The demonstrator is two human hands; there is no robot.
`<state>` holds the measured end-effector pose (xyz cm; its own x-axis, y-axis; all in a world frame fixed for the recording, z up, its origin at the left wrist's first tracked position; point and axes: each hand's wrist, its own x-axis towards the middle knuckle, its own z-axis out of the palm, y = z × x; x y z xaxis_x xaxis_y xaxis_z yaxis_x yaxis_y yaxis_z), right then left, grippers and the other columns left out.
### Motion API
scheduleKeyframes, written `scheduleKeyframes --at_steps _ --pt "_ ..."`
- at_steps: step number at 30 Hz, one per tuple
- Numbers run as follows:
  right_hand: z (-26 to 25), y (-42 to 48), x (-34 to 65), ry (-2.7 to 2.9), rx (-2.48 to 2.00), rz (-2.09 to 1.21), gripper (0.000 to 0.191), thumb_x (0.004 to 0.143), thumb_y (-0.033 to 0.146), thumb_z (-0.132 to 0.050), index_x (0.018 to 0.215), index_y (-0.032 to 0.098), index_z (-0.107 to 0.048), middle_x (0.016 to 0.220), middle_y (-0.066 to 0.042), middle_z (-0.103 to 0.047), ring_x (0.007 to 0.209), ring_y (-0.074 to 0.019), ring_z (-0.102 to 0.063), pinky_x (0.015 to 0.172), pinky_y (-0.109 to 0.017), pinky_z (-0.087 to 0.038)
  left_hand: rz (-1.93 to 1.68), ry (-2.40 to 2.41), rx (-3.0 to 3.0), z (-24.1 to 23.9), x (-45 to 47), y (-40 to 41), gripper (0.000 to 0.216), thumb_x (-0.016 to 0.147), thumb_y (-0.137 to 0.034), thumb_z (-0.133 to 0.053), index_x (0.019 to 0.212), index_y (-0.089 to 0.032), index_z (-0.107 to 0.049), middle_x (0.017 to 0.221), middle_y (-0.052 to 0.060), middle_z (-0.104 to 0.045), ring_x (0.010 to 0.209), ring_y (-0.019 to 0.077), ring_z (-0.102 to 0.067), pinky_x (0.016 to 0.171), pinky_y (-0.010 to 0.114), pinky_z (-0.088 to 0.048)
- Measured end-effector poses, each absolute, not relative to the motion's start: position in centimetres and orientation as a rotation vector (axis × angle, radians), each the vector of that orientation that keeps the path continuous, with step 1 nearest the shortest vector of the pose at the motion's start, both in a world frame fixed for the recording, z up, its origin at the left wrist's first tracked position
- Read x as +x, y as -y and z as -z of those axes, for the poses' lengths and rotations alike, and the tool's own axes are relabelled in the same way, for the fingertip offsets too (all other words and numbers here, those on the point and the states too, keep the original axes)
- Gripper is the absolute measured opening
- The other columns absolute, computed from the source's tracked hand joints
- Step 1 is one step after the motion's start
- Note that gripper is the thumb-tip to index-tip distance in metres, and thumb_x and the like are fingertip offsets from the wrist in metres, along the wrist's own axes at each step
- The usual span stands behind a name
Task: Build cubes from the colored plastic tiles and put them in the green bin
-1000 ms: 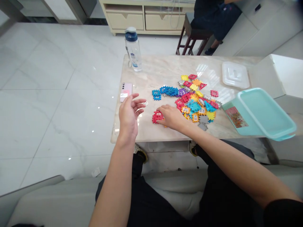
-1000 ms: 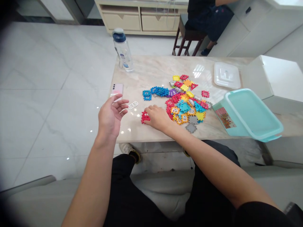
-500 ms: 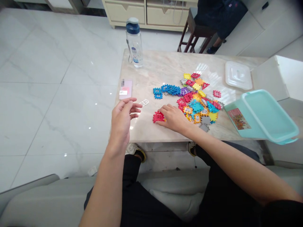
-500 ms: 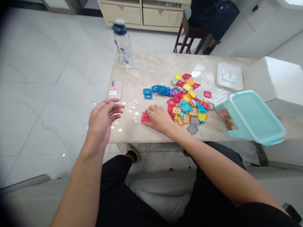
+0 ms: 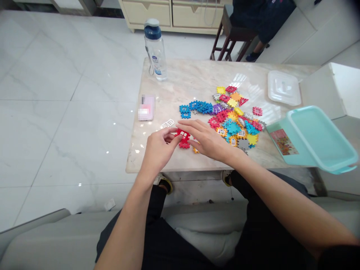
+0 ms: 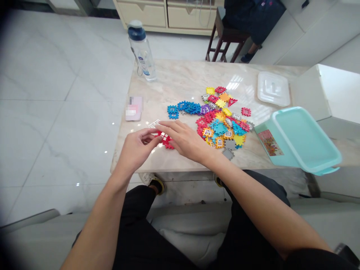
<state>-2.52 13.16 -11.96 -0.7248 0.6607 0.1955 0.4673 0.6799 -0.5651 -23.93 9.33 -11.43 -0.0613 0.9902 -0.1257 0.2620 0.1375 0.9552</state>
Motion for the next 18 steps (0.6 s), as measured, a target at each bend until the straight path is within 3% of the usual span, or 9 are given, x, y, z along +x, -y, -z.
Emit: scheduleKeyframes --at_steps 4,8,12,18 --pt "11.9 -12.5 -2.4 2.373 -1.013 -0.729 0.082 0.104 0.032 -0.070 0.176 0.028 -0.031 0.172 -0.016 -0.048 0.160 -0.0347 -0.046 0.130 -0.057 -0.045 -1.087 -1.511 1.066 11.5 -23.3 -9.6 0.020 0.082 -0.029 -0.087 0.095 -0.021 -0.074 0.079 0.005 -0.081 0.074 0.0226 -0.079 0.069 0.030 -0.056" --pt "12.1 -12.1 -2.6 2.229 -1.120 -0.719 0.070 0.102 0.045 -0.077 0.163 0.023 -0.049 0.154 -0.017 -0.062 0.145 -0.0348 -0.061 0.123 -0.052 -0.051 -1.093 -1.422 0.885 11.3 -22.4 -9.8 0.032 0.079 -0.034 -0.093 0.090 -0.020 -0.067 0.087 0.008 -0.084 0.078 0.0214 -0.079 0.073 0.030 -0.059" --pt "12.2 -11.9 -3.0 2.182 -1.197 -0.694 0.055 0.102 0.039 -0.076 0.152 0.022 -0.059 0.147 -0.015 -0.069 0.139 -0.0333 -0.064 0.118 -0.049 -0.053 -1.003 -1.336 0.860 11.1 -21.5 -9.7 0.036 0.078 -0.044 -0.096 0.087 -0.016 -0.075 0.089 0.010 -0.084 0.078 0.0194 -0.076 0.076 0.029 -0.059" --pt "12.5 -12.8 -2.5 2.342 -1.231 -0.623 0.054 0.106 0.031 -0.068 0.158 0.022 -0.056 0.151 -0.014 -0.070 0.141 -0.0331 -0.062 0.119 -0.050 -0.050 -0.964 -1.427 1.006 11.0 -21.9 -10.2 0.039 0.083 -0.051 -0.091 0.098 -0.017 -0.082 0.104 0.012 -0.084 0.092 0.0220 -0.076 0.078 0.029 -0.058"
